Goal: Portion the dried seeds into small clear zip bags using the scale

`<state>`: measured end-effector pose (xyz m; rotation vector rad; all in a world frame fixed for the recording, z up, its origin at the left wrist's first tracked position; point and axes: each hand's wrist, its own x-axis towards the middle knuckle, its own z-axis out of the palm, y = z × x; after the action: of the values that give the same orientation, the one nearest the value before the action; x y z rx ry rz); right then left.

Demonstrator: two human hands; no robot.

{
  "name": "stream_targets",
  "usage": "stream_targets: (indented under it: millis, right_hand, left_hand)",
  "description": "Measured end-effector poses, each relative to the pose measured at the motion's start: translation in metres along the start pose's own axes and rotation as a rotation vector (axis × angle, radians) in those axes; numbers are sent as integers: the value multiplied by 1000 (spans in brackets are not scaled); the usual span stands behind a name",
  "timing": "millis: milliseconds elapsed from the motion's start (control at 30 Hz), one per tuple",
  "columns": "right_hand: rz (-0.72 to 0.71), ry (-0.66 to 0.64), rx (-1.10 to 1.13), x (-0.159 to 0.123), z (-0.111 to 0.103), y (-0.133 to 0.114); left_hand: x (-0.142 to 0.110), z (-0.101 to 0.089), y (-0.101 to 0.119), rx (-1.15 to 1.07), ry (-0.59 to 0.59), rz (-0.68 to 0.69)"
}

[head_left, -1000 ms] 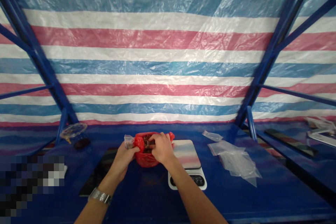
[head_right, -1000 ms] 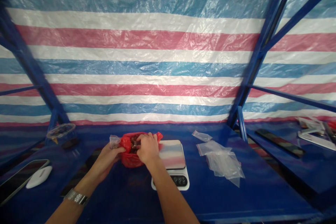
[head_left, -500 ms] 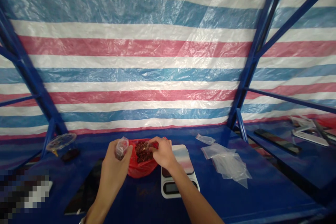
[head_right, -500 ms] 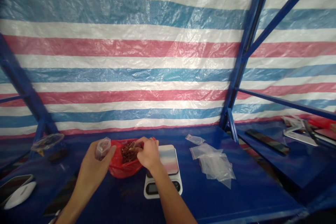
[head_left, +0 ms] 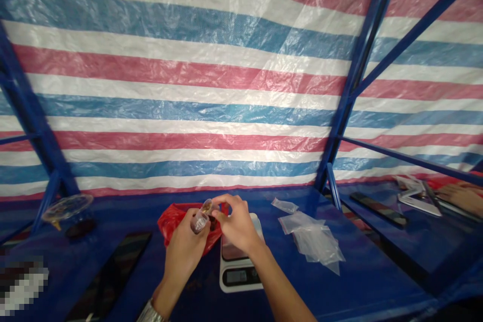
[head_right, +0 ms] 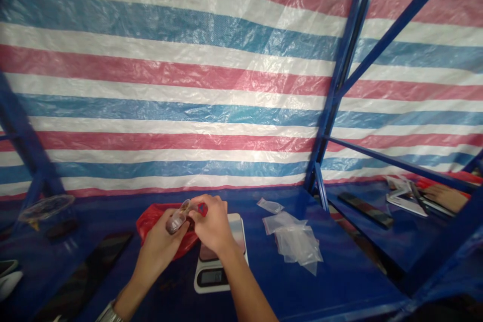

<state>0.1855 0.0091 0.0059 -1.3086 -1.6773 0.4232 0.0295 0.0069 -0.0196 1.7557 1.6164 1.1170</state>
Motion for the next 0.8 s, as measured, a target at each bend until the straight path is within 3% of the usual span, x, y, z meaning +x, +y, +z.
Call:
stream_targets:
  millis: [267,467,667,800]
  right_hand:
    - [-220,-93,-276,-8,-8,-14]
    - [-339,-101,-223,-10,-5,-15]
    - [-319,-73,-195,-9,1,-15]
    - [-187,35,-180,-3,8,-10]
  left_hand:
    - [1,2,-2,-64,14,17]
    - [1,1,-7,-65,-3,34]
    - [2,0,-10,-92,17,27]
    - [3,0,-13,-94,71,4]
